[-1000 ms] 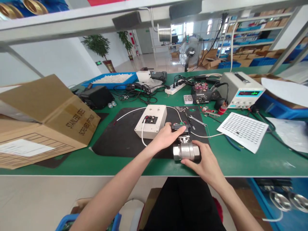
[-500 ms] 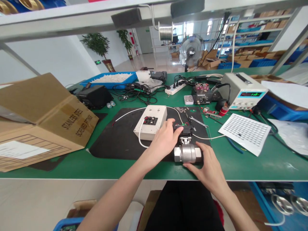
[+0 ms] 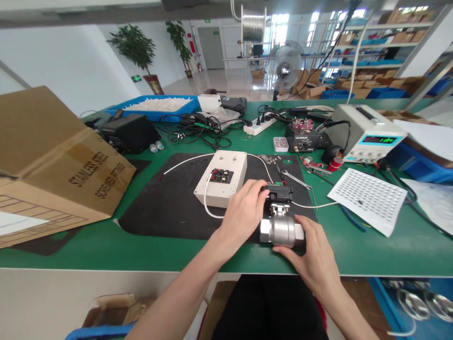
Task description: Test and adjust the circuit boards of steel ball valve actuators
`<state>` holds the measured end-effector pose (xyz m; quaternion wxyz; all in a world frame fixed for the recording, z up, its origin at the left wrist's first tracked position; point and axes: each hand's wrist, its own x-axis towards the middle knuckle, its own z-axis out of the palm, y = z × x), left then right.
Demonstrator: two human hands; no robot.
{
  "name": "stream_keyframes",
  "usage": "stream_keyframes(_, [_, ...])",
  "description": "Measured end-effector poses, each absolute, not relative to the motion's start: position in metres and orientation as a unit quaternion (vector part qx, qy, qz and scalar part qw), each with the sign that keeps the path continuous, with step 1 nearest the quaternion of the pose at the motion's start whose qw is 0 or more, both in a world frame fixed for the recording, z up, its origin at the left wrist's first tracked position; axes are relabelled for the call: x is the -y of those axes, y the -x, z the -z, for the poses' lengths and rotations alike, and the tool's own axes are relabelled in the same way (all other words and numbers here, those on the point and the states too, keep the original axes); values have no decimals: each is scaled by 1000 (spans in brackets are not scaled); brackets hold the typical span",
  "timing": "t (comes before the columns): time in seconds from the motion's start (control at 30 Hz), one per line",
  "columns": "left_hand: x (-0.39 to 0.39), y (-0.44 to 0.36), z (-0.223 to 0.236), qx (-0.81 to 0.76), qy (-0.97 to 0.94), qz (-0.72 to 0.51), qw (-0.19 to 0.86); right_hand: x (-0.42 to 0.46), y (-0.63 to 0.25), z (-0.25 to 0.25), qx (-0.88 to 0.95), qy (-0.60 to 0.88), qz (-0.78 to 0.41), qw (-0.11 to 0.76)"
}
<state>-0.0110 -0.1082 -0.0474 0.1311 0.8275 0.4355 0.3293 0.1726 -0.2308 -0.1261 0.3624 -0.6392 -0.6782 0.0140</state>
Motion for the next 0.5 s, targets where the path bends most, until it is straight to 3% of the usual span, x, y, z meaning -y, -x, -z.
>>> stream_keyframes(0.13, [115, 17, 39, -451, -822, -335, 92, 237, -181, 115, 687, 625, -70, 364])
stream_keyframes(0.23, [136, 35, 42, -420, -801, -424, 42, 232, -204, 94, 659, 628, -146, 388])
stream_keyframes(0.33, [166, 57, 61, -414, -752, -512, 21, 193, -231, 66, 588, 667, -126, 440])
stream_keyframes(0.5, [194, 72, 104, -535, -658, -529, -24, 47, -244, 45, 703, 629, -137, 302])
